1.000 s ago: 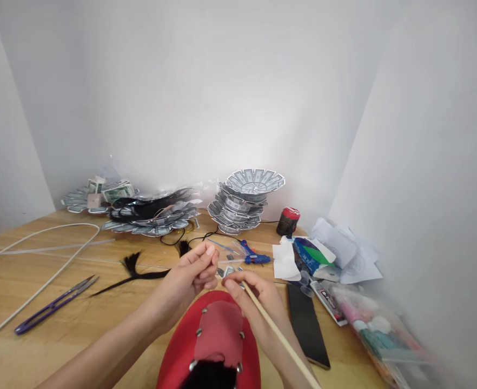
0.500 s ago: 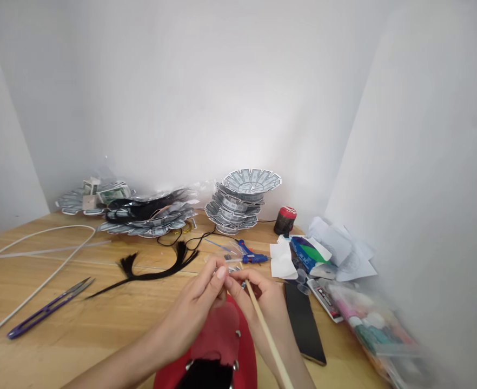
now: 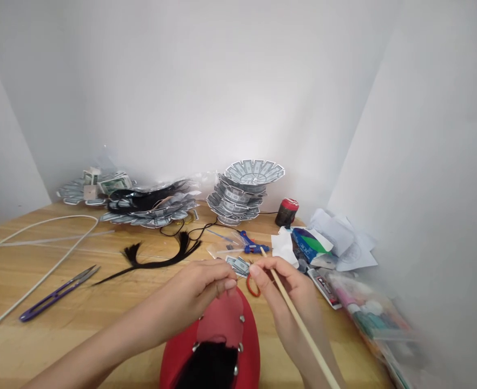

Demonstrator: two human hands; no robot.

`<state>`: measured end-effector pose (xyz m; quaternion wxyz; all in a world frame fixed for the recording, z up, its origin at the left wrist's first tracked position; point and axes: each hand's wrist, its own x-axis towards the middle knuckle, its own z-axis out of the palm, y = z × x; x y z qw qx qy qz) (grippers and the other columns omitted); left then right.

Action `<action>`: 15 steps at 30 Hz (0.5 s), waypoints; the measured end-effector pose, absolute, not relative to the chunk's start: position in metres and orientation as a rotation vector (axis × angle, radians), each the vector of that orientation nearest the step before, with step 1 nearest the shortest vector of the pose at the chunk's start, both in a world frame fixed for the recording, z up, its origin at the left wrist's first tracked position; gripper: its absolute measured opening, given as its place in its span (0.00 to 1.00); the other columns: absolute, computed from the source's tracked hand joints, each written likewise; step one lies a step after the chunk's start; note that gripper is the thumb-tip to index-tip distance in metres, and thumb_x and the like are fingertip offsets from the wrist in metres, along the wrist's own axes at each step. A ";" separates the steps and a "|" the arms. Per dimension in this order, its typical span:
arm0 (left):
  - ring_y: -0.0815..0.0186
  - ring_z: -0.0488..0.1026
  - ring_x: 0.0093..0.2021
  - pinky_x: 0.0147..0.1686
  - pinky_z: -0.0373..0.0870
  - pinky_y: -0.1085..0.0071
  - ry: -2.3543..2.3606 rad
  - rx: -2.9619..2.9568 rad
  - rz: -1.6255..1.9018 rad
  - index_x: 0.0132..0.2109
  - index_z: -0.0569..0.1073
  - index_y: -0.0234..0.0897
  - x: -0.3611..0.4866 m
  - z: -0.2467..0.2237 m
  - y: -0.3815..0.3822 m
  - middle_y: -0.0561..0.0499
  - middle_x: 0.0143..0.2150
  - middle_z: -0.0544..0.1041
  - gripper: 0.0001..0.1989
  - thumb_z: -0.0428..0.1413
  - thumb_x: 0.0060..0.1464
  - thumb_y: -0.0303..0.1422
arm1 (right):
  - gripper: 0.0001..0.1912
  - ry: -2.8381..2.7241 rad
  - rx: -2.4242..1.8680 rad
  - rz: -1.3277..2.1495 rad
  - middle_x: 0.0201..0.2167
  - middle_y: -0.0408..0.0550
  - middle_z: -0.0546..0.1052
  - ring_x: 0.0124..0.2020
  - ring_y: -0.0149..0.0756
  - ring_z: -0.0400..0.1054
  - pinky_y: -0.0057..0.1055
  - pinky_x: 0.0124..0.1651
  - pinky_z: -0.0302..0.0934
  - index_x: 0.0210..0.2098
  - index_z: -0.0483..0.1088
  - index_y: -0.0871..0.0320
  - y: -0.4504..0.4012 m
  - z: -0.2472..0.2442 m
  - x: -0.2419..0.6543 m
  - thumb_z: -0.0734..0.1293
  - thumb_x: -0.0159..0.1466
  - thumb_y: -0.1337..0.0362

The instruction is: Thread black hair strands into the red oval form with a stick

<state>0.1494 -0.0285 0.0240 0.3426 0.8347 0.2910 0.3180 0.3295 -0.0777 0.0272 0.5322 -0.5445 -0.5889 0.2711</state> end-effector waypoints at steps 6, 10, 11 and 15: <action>0.61 0.76 0.42 0.42 0.70 0.70 0.680 2.246 0.770 0.42 0.76 0.42 0.138 0.005 -0.043 0.47 0.45 0.79 0.12 0.47 0.67 0.30 | 0.14 -1.244 -1.335 0.567 0.30 0.46 0.81 0.30 0.36 0.74 0.27 0.36 0.69 0.38 0.78 0.52 -0.094 0.004 0.345 0.68 0.63 0.50; 0.56 0.78 0.54 0.55 0.72 0.67 0.480 2.310 0.540 0.54 0.77 0.51 0.127 -0.010 -0.056 0.50 0.58 0.79 0.22 0.54 0.60 0.21 | 0.16 -1.195 -1.333 0.597 0.28 0.48 0.83 0.26 0.36 0.75 0.26 0.31 0.73 0.40 0.82 0.52 -0.108 -0.011 0.351 0.69 0.63 0.49; 0.56 0.76 0.57 0.59 0.69 0.65 0.435 2.346 0.494 0.55 0.76 0.54 0.124 -0.012 -0.058 0.52 0.59 0.77 0.24 0.55 0.59 0.20 | 0.16 -1.192 -1.308 0.646 0.29 0.48 0.83 0.26 0.36 0.76 0.26 0.30 0.73 0.40 0.82 0.51 -0.111 -0.014 0.349 0.69 0.64 0.49; 0.56 0.73 0.60 0.61 0.67 0.64 0.328 2.535 0.473 0.64 0.68 0.58 0.110 -0.020 -0.054 0.52 0.61 0.72 0.26 0.53 0.64 0.24 | 0.12 -1.089 -1.151 0.685 0.30 0.45 0.83 0.26 0.34 0.76 0.25 0.29 0.72 0.39 0.83 0.45 -0.121 -0.025 0.327 0.69 0.65 0.49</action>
